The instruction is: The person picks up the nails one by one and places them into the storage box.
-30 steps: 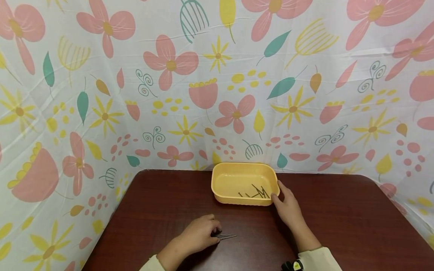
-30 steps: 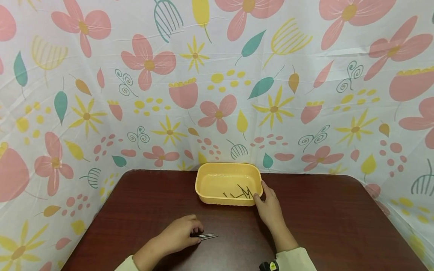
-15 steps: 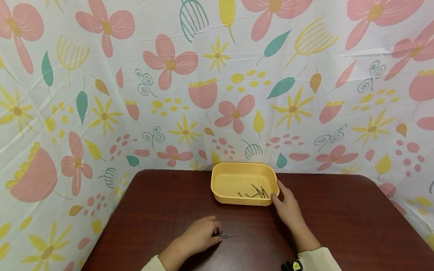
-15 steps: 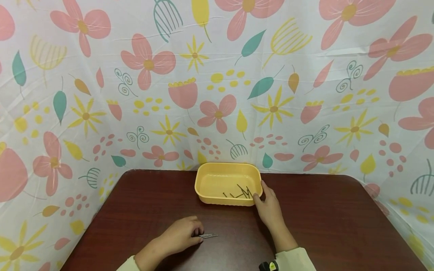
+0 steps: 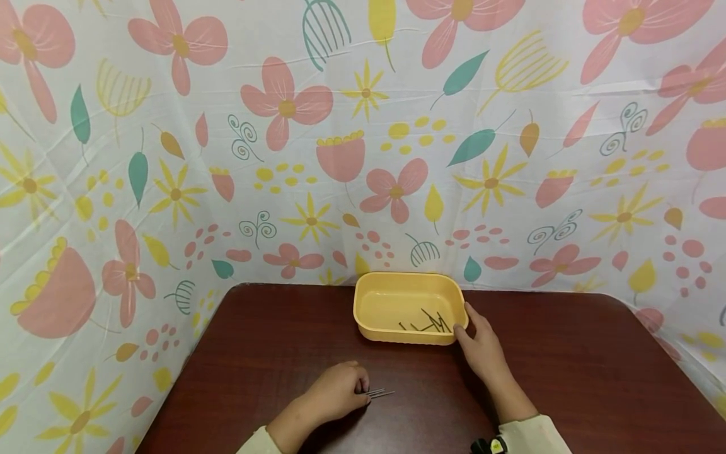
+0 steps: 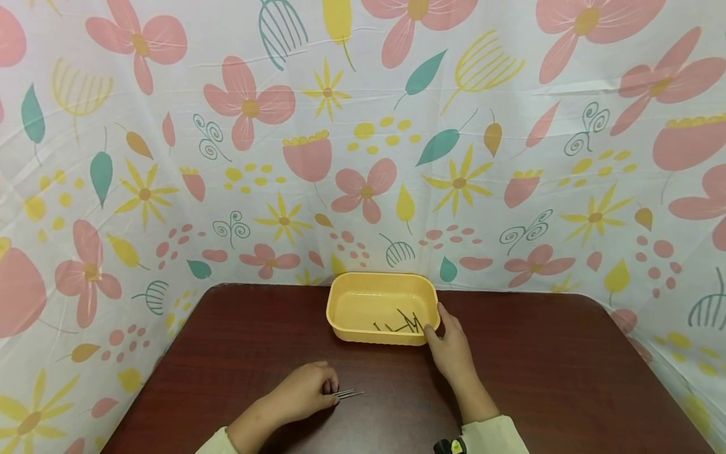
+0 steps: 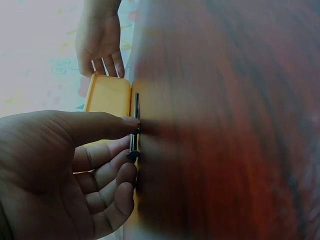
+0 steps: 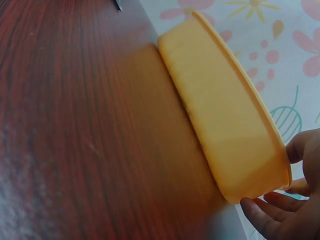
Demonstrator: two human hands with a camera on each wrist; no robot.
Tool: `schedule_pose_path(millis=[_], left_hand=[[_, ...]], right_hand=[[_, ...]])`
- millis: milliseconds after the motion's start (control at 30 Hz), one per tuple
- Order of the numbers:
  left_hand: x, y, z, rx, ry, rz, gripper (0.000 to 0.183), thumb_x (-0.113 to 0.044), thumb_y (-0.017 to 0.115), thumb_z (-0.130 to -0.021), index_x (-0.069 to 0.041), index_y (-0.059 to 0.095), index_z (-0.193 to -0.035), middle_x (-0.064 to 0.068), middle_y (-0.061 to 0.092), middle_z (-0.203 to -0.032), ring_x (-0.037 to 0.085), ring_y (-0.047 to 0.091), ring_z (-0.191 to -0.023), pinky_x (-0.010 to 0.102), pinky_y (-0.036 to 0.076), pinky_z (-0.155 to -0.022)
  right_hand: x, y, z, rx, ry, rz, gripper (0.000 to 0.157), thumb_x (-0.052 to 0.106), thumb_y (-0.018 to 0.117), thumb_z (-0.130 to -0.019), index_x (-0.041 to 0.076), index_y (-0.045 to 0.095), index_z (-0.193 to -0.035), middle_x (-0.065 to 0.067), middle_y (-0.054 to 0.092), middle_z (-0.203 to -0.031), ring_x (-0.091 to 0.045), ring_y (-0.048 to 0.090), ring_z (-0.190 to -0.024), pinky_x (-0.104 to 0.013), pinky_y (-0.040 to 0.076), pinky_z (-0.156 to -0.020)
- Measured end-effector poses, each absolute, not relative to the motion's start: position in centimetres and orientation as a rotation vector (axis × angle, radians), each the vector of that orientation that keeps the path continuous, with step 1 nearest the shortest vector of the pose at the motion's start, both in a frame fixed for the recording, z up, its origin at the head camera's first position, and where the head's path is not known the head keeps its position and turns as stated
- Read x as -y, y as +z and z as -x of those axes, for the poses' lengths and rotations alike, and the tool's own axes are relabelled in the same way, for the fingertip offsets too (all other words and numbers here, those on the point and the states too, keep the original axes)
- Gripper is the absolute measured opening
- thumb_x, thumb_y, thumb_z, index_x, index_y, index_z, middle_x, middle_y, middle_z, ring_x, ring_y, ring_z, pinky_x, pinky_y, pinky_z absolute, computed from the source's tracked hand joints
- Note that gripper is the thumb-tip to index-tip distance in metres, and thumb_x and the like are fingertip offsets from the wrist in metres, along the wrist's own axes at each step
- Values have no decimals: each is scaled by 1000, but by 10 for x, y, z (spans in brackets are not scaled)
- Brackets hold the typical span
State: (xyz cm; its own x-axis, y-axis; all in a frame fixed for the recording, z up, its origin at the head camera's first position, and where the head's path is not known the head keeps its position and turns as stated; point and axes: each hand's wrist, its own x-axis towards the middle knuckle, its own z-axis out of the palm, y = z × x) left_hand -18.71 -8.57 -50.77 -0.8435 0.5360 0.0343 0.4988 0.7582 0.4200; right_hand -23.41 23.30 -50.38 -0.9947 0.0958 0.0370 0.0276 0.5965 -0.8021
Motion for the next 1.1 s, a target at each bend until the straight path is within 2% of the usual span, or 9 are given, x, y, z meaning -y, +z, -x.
schedule_pose_path(millis=[100, 267, 400, 633, 767, 833, 933, 1000, 1100], left_hand=[[85, -507, 187, -2844, 676, -822, 19, -22, 81, -80, -22, 63, -75, -15, 52, -74, -2, 46, -68, 17, 43, -65], [85, -508, 187, -2835, 681, -809, 18, -21, 80, -80, -23, 63, -76, -15, 53, -74, -3, 46, -68, 17, 43, -65], [83, -508, 185, -2840, 671, -803, 18, -20, 80, -80, -23, 63, -75, -15, 52, -72, 0, 53, -73, 18, 47, -69], [81, -506, 183, -2849, 658, -802, 19, -20, 79, -81, -23, 62, -73, -16, 50, -69, 3, 55, -75, 19, 47, -72], [83, -506, 184, -2858, 627, -808, 20, -21, 79, -82, -25, 62, -73, -18, 50, -64, 14, 67, -108, 28, 52, -97], [84, -506, 186, -2853, 626, -816, 20, -21, 79, -83, -25, 62, -73, -18, 50, -65, 16, 67, -111, 29, 52, -98], [86, -505, 188, -2841, 648, -829, 20, -21, 79, -83, -24, 62, -74, -17, 51, -69, 10, 66, -93, 25, 53, -84], [87, -504, 190, -2827, 671, -838, 19, -20, 79, -83, -24, 63, -74, -15, 52, -73, 5, 58, -77, 21, 49, -72], [89, -502, 193, -2826, 695, -850, 19, -20, 80, -84, -23, 63, -76, -14, 53, -75, -2, 52, -72, 18, 46, -70]], right_hand=[[-233, -504, 234, 2744, 1376, 107, 66, 27, 49, -106, 6, 21, -162, -28, 27, -162, -46, 25, -150, -64, 25, -119], [-235, -505, 236, 2760, 1374, 112, 67, 28, 48, -106, 8, 19, -163, -27, 26, -162, -45, 25, -150, -63, 25, -119], [-236, -506, 237, 2758, 1375, 109, 67, 28, 49, -106, 8, 19, -163, -27, 27, -162, -46, 26, -150, -63, 26, -119], [-235, -504, 234, 2748, 1373, 89, 66, 27, 49, -106, 5, 21, -162, -29, 28, -161, -46, 27, -149, -64, 26, -119], [-233, -503, 235, 2737, 1377, 93, 66, 27, 49, -105, 4, 22, -161, -29, 28, -161, -47, 27, -149, -64, 26, -118], [-233, -504, 236, 2736, 1373, 100, 66, 27, 49, -105, 5, 22, -161, -29, 29, -160, -47, 28, -149, -65, 27, -117], [-233, -506, 238, 2738, 1370, 114, 67, 27, 50, -105, 6, 21, -162, -28, 29, -160, -47, 28, -149, -64, 27, -118], [-233, -507, 239, 2740, 1376, 125, 67, 28, 50, -105, 7, 20, -162, -27, 29, -161, -46, 27, -149, -64, 27, -118], [-232, -507, 240, 2742, 1378, 134, 68, 27, 50, -105, 7, 19, -162, -27, 29, -161, -45, 26, -150, -64, 26, -119]])
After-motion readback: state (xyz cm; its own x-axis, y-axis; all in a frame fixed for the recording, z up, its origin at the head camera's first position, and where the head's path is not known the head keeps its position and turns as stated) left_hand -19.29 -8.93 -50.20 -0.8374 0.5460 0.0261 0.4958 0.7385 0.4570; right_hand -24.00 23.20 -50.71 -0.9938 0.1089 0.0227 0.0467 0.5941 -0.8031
